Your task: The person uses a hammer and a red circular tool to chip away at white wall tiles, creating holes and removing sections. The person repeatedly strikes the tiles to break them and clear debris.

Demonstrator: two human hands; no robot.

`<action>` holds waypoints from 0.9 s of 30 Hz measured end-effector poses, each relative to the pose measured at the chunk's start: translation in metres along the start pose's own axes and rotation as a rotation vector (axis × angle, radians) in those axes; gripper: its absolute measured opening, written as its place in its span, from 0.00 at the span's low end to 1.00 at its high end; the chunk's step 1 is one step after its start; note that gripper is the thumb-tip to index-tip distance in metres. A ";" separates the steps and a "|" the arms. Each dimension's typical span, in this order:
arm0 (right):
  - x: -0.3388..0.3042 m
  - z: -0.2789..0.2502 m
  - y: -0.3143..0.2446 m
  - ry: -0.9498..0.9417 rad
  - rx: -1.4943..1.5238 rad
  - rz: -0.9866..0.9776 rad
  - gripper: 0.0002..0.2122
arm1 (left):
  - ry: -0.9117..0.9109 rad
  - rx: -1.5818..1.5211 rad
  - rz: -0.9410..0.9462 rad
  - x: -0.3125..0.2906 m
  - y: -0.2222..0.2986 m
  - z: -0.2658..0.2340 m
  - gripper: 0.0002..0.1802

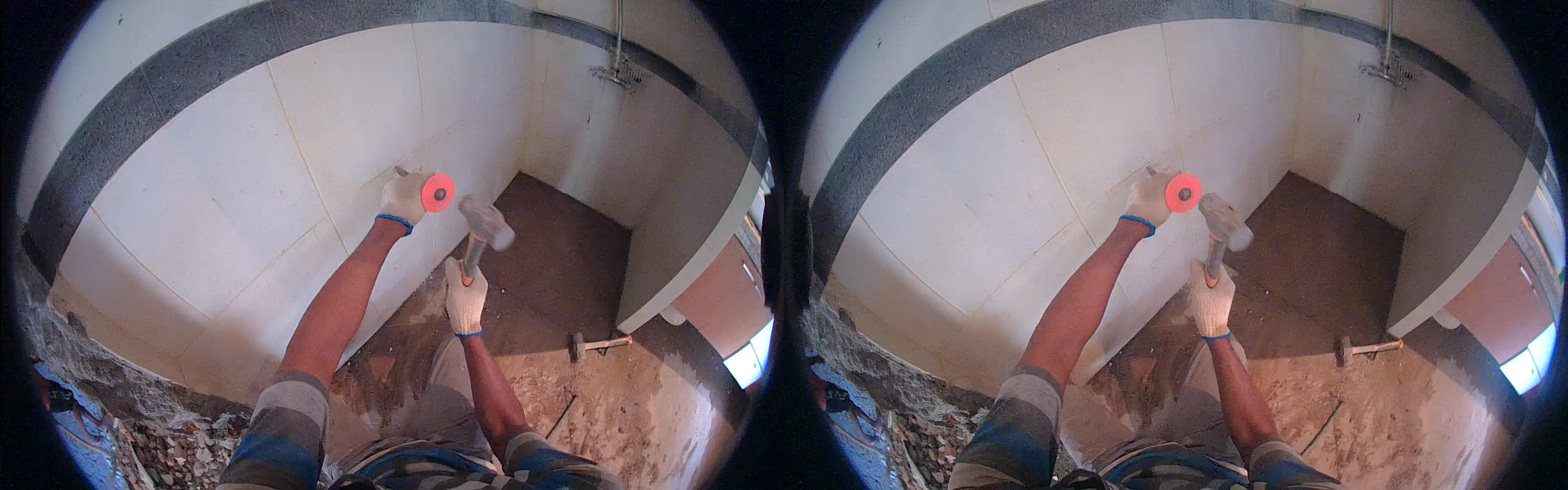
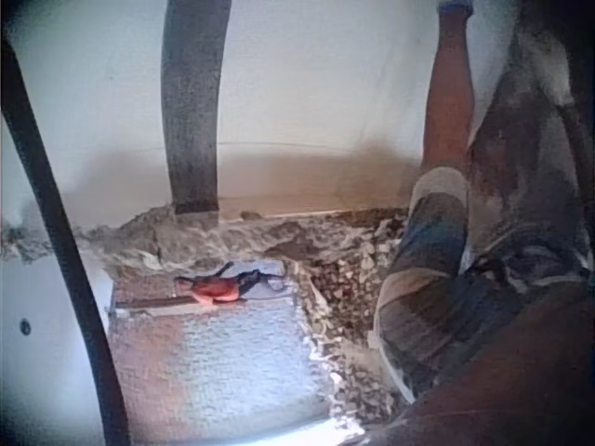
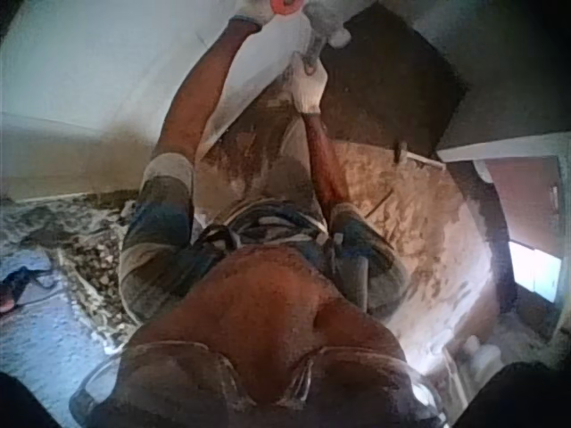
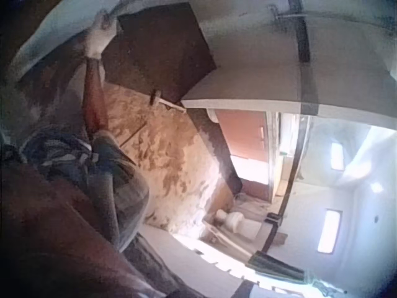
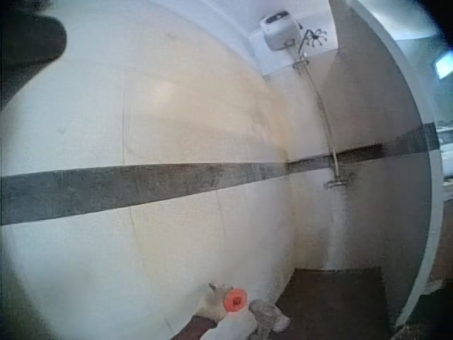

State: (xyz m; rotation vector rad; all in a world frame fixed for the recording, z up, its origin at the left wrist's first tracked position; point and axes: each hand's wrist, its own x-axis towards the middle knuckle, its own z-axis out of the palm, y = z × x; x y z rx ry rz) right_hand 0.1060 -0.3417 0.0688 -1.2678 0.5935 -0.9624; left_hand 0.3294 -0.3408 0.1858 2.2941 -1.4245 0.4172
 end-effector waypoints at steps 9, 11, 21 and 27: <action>0.028 0.001 -0.007 -0.108 -0.159 0.069 0.17 | 0.063 0.080 0.092 0.006 0.007 -0.011 0.16; 0.026 -0.011 -0.012 -0.056 -0.212 -0.002 0.14 | 0.044 0.043 0.008 0.005 0.010 -0.012 0.16; 0.020 0.015 -0.013 0.012 0.052 -0.017 0.12 | -0.002 0.098 0.009 0.009 0.002 -0.014 0.17; 0.022 -0.026 -0.019 0.016 -0.061 -0.067 0.12 | -0.023 0.134 0.019 0.004 0.007 -0.018 0.16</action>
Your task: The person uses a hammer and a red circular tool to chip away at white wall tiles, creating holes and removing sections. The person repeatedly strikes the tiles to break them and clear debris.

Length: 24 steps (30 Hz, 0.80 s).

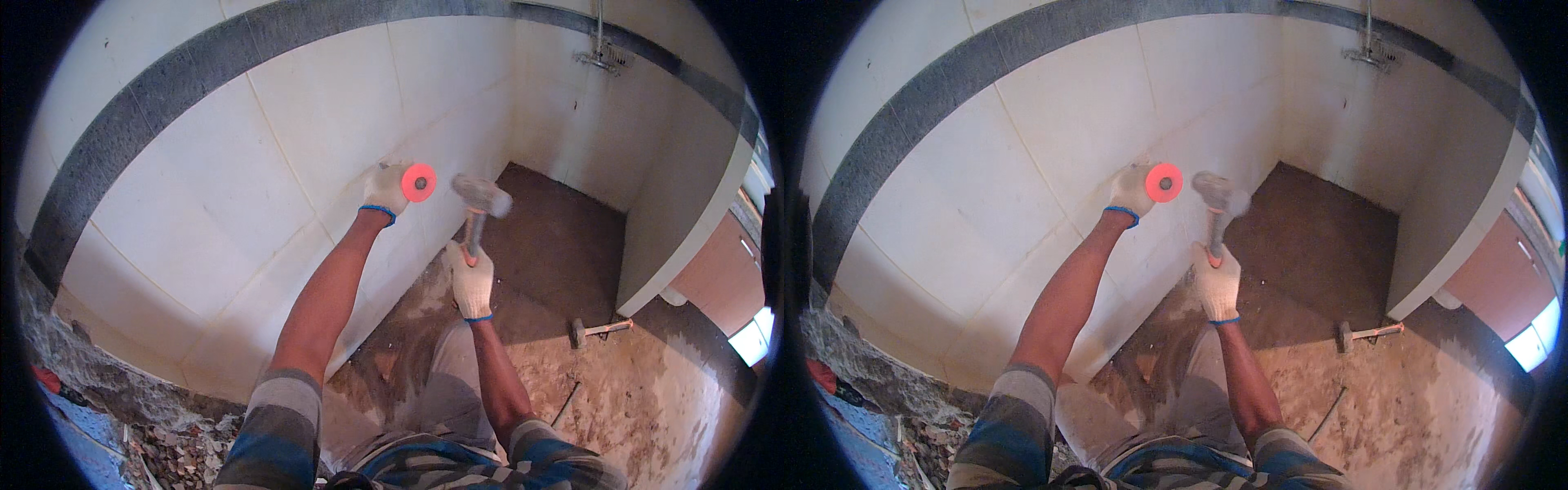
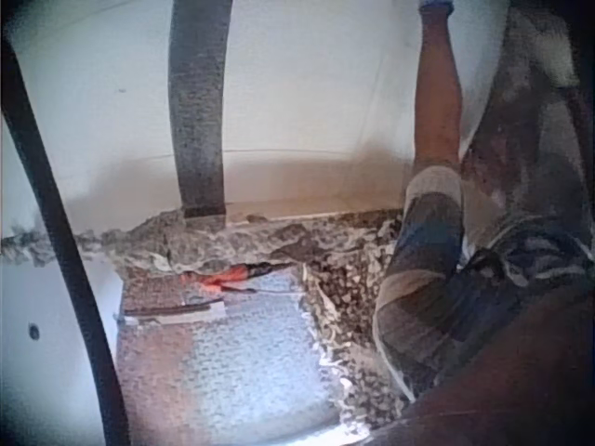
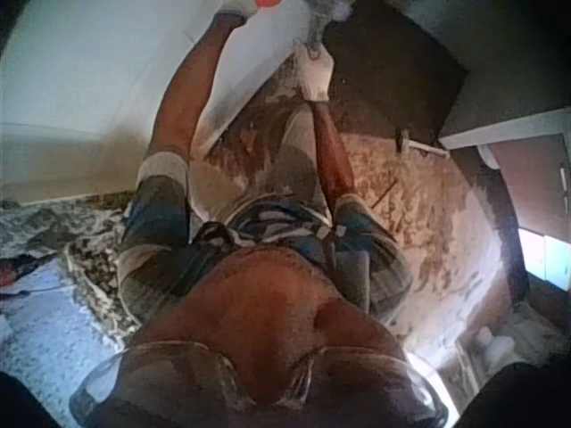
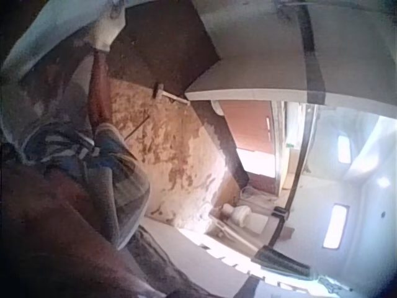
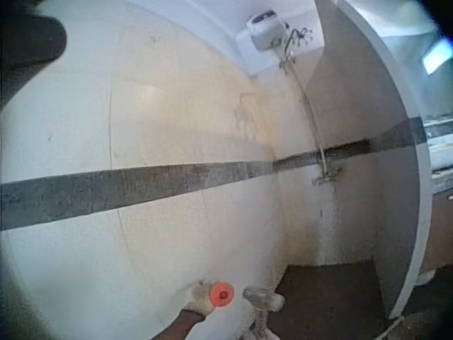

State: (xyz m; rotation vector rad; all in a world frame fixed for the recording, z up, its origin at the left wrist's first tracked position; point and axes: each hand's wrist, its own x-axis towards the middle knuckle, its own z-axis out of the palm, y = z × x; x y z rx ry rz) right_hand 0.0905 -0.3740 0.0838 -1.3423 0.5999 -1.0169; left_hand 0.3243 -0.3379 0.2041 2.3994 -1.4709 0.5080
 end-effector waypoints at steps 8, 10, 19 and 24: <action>0.003 0.034 0.005 0.004 0.308 -0.068 0.10 | 0.060 -0.024 0.034 0.005 -0.005 0.010 0.16; 0.009 0.033 0.010 -0.102 -0.289 0.021 0.15 | 0.080 -0.022 0.062 0.004 -0.004 0.010 0.16; -0.001 -0.005 -0.009 0.072 0.206 -0.193 0.15 | 0.093 0.002 0.063 0.004 -0.009 0.021 0.16; 0.009 0.026 0.005 0.044 0.180 -0.154 0.10 | 0.119 0.024 0.085 0.004 -0.012 0.023 0.16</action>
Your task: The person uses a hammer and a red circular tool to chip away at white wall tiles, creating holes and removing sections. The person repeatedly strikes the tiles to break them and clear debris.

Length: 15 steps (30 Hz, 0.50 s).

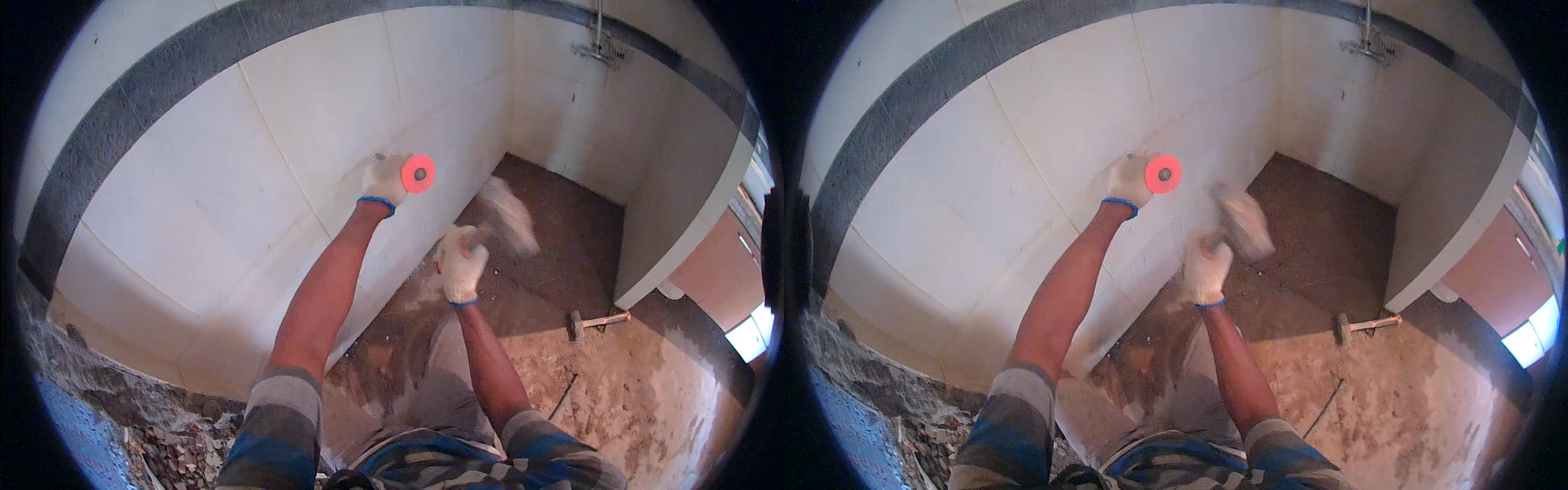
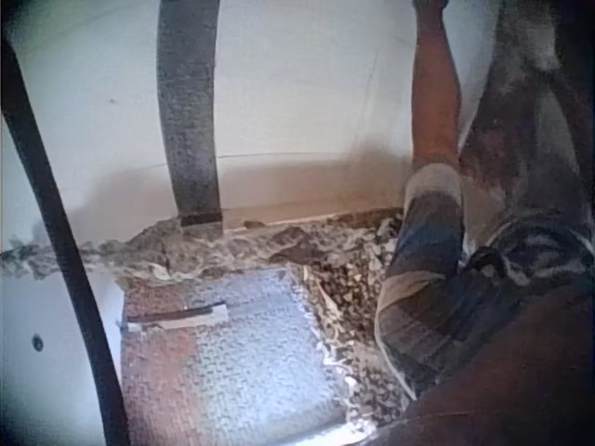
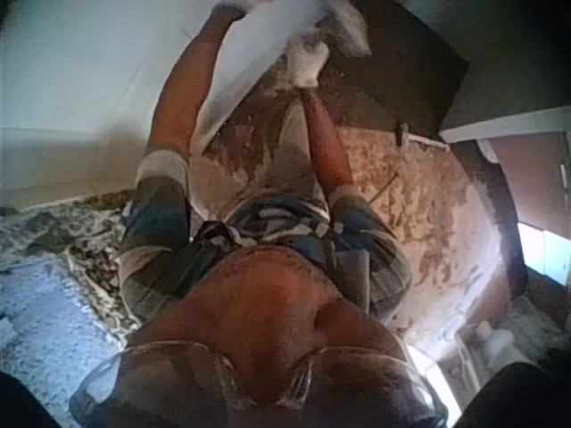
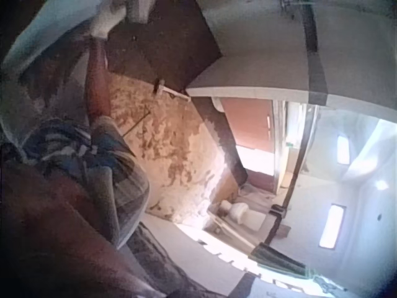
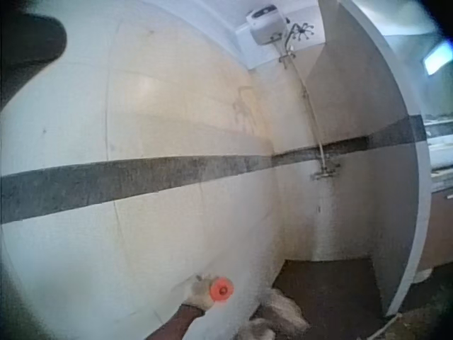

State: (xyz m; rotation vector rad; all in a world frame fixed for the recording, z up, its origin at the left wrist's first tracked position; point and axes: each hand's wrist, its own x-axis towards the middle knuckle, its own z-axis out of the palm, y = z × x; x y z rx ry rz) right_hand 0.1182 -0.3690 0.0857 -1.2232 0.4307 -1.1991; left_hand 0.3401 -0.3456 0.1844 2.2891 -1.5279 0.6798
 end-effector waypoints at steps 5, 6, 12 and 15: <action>0.000 -0.029 -0.001 -0.162 -0.578 0.132 0.11 | -0.044 -0.043 -0.069 -0.006 0.006 -0.002 0.16; -0.004 -0.036 -0.006 -0.141 -0.529 0.068 0.17 | -0.038 -0.037 -0.093 -0.006 0.006 -0.002 0.16; -0.013 -0.034 -0.009 0.006 -0.088 -0.190 0.09 | -0.057 -0.028 -0.041 -0.004 0.000 -0.001 0.17; -0.010 -0.012 0.016 0.050 0.090 -0.305 0.06 | -0.053 -0.100 -0.081 -0.005 0.000 0.000 0.16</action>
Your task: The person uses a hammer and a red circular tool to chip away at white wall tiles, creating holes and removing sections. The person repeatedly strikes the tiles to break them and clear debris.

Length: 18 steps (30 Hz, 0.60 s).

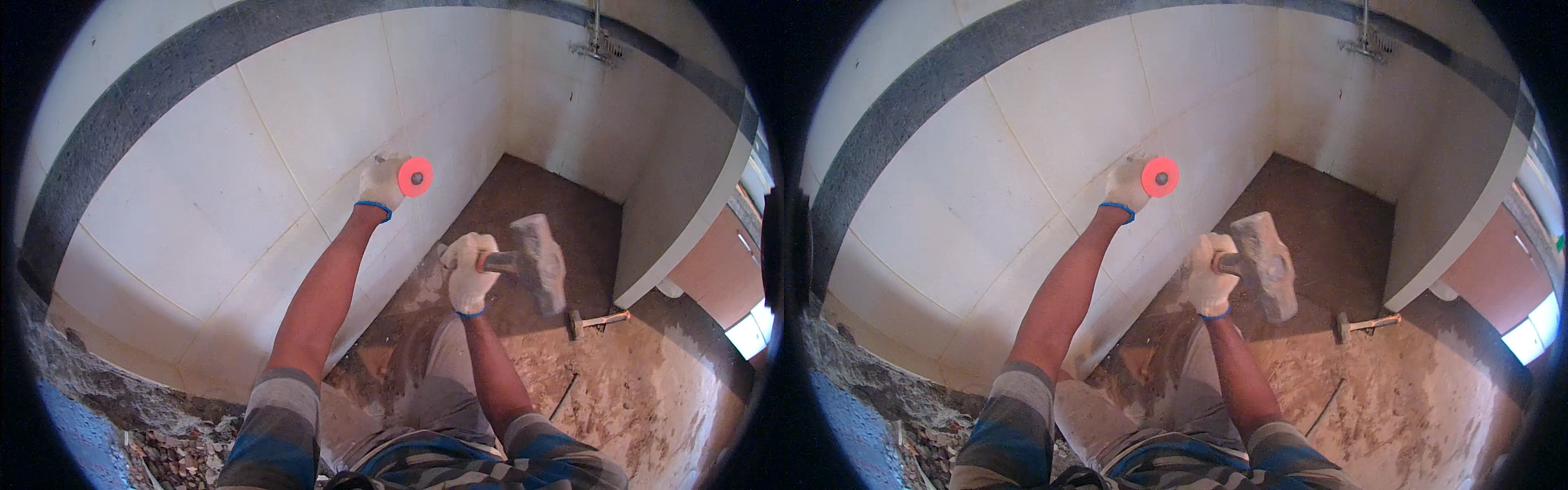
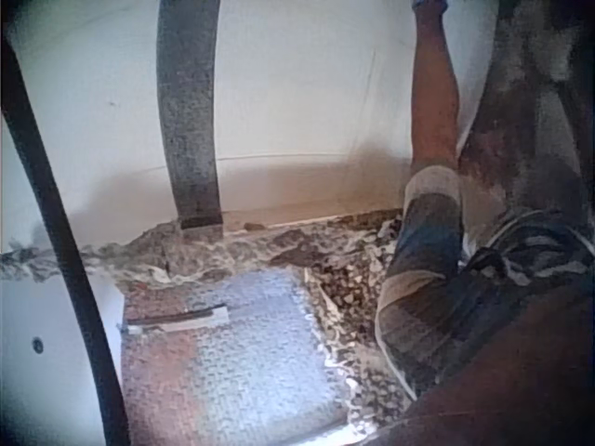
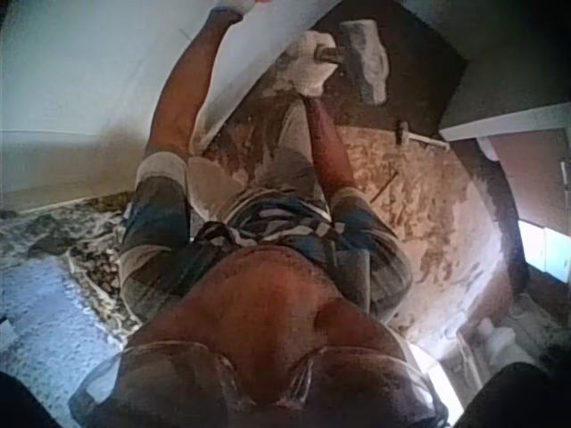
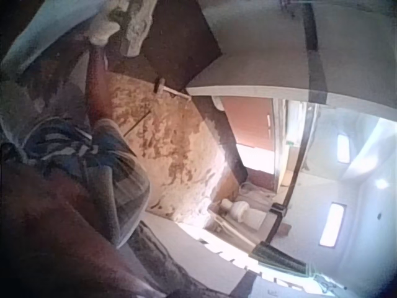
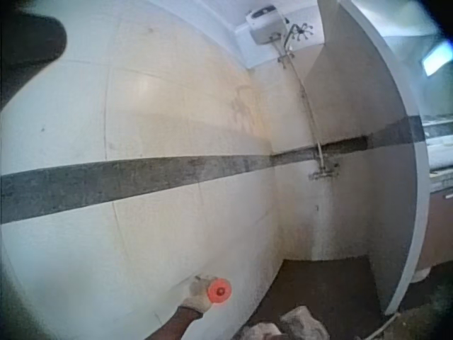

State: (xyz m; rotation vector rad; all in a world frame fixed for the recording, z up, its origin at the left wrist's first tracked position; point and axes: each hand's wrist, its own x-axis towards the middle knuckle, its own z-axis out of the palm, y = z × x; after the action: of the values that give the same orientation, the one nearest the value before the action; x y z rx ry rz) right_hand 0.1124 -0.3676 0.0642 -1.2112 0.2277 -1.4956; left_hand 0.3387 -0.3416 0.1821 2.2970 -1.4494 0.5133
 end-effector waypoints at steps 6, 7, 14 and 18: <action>-0.001 -0.004 0.010 -0.297 -0.648 0.454 0.15 | -0.046 0.028 0.068 -0.004 0.000 0.002 0.16; -0.004 -0.012 0.001 -0.293 -0.600 0.374 0.15 | 0.043 0.022 0.096 -0.003 0.000 0.002 0.15; -0.016 -0.019 -0.016 -0.169 -0.326 0.074 0.11 | 0.019 0.025 0.082 -0.003 -0.009 0.001 0.14; -0.023 0.002 0.022 -0.074 -0.237 0.100 0.11 | 0.001 0.095 0.099 -0.003 -0.011 0.000 0.15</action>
State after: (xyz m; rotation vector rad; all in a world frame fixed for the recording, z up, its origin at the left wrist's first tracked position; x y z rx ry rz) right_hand 0.1237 -0.3550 0.0370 -1.4198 0.4195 -1.3613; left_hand 0.3477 -0.3344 0.1791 2.3050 -1.5760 0.6239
